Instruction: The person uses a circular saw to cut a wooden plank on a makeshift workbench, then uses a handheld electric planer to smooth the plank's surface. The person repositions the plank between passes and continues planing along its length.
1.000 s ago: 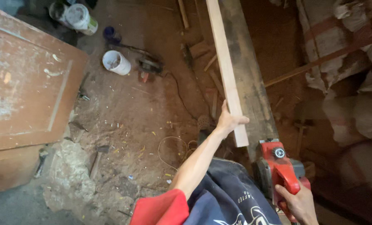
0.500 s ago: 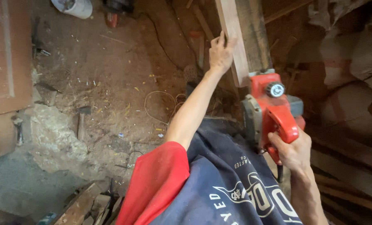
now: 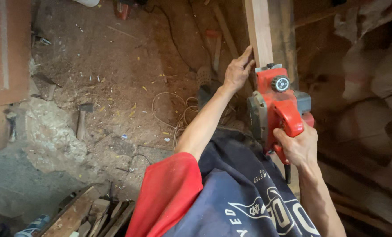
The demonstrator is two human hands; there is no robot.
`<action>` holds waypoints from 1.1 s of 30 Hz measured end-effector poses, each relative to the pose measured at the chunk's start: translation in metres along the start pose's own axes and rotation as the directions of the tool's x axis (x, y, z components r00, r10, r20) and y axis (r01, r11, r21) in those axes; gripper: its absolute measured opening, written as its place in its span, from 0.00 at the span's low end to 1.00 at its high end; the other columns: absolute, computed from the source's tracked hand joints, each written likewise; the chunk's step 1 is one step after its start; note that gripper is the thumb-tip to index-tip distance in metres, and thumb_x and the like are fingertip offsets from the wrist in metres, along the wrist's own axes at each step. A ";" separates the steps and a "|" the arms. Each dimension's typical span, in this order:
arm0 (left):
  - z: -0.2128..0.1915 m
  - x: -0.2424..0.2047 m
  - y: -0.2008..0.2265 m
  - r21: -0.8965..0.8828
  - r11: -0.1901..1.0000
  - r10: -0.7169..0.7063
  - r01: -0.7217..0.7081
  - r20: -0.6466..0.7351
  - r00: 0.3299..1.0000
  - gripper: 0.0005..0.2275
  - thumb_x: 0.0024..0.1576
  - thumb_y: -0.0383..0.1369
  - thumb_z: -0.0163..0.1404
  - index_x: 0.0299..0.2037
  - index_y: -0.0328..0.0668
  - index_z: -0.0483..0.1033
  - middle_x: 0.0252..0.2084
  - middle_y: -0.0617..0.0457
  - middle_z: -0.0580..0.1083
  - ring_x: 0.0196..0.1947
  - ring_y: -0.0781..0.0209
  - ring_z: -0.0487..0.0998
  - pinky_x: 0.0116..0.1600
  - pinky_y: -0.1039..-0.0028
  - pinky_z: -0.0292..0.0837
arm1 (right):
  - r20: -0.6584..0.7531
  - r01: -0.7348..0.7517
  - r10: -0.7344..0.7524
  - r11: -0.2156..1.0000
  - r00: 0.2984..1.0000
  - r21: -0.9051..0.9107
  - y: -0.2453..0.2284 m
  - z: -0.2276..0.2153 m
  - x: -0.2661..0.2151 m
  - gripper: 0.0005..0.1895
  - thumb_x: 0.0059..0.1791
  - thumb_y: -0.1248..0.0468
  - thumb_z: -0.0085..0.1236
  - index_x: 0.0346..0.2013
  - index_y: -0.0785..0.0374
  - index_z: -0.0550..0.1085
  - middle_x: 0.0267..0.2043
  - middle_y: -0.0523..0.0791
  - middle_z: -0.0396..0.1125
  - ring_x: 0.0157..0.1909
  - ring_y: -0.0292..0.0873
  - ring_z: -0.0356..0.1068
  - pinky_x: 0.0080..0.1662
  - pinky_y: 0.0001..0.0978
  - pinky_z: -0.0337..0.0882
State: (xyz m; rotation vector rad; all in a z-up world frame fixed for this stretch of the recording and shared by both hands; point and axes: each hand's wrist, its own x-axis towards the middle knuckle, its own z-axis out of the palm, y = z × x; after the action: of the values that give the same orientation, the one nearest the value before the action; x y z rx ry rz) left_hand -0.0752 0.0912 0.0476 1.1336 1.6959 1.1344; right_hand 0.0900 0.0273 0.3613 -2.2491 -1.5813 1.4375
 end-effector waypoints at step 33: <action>-0.043 -0.104 0.131 0.244 0.928 -0.372 0.282 0.549 0.749 0.50 0.52 0.56 0.49 0.76 0.30 0.38 0.42 0.32 0.79 0.44 0.34 0.81 0.54 0.54 0.74 | -0.012 0.502 -0.523 0.812 0.852 0.298 -0.198 0.037 0.226 0.05 0.49 0.68 0.61 0.33 0.70 0.76 0.25 0.43 0.68 0.24 0.36 0.69 0.27 0.30 0.66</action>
State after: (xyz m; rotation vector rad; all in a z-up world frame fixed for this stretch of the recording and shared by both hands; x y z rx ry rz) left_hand -0.0523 0.0082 0.1980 1.0717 1.4096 0.3715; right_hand -0.0669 0.2763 0.2919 -1.4646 -1.6837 1.4723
